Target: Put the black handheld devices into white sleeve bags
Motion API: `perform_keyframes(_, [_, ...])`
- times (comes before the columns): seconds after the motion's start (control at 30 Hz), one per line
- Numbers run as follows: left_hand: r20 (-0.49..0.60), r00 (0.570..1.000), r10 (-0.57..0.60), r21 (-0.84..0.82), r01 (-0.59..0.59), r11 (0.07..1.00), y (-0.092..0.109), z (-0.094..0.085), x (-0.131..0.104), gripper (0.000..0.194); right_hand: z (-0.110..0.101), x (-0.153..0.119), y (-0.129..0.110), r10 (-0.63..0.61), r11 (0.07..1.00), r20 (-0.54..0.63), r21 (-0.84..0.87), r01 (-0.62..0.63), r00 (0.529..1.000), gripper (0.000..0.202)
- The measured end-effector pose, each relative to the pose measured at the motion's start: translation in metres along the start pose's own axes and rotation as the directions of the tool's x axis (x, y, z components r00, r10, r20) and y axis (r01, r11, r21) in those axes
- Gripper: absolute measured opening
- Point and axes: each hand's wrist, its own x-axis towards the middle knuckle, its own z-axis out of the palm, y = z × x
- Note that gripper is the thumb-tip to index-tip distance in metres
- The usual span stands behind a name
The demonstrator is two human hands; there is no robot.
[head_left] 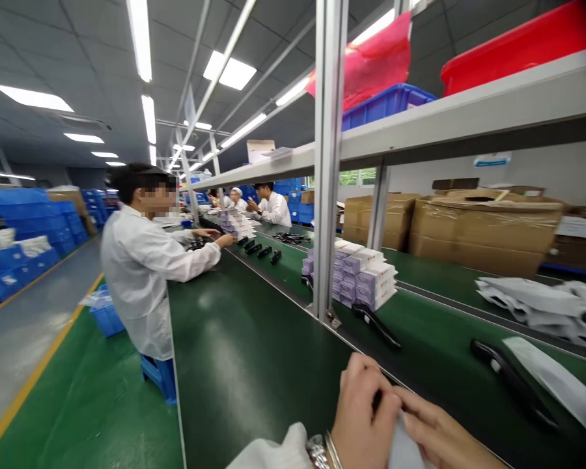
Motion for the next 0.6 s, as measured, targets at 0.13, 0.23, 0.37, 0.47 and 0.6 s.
perform_keyframes(0.13, [0.043, 0.999, -0.014, -0.113, 0.018, 0.993, -0.004, 0.001, 0.005, 0.016, 0.002, -0.001, -0.01, 0.006, 0.998, 0.12, 0.064, -0.014, 0.993, 0.049])
perform_keyframes(0.23, [0.074, 0.996, -0.045, -0.112, 0.053, 0.992, -0.005, 0.002, 0.009, 0.018, -0.004, 0.001, -0.005, -0.011, 0.997, 0.115, 0.075, 0.002, 0.993, 0.044])
perform_keyframes(0.37, [0.102, 0.992, -0.074, -0.087, 0.083, 0.993, -0.004, 0.004, 0.01, 0.021, -0.011, 0.003, 0.001, -0.047, 0.999, 0.05, 0.01, 0.047, 0.998, 0.039])
perform_keyframes(0.47, [0.104, 0.992, -0.078, -0.068, 0.085, 0.994, -0.004, 0.005, 0.01, 0.024, -0.013, 0.002, -0.002, -0.042, 0.999, 0.054, 0.035, 0.04, 0.998, 0.034])
perform_keyframes(0.6, [0.057, 0.996, -0.068, -0.058, 0.072, 0.996, -0.01, 0.007, 0.013, 0.026, -0.01, -0.001, -0.006, -0.023, 0.993, 0.128, 0.118, 0.008, 0.991, 0.032])
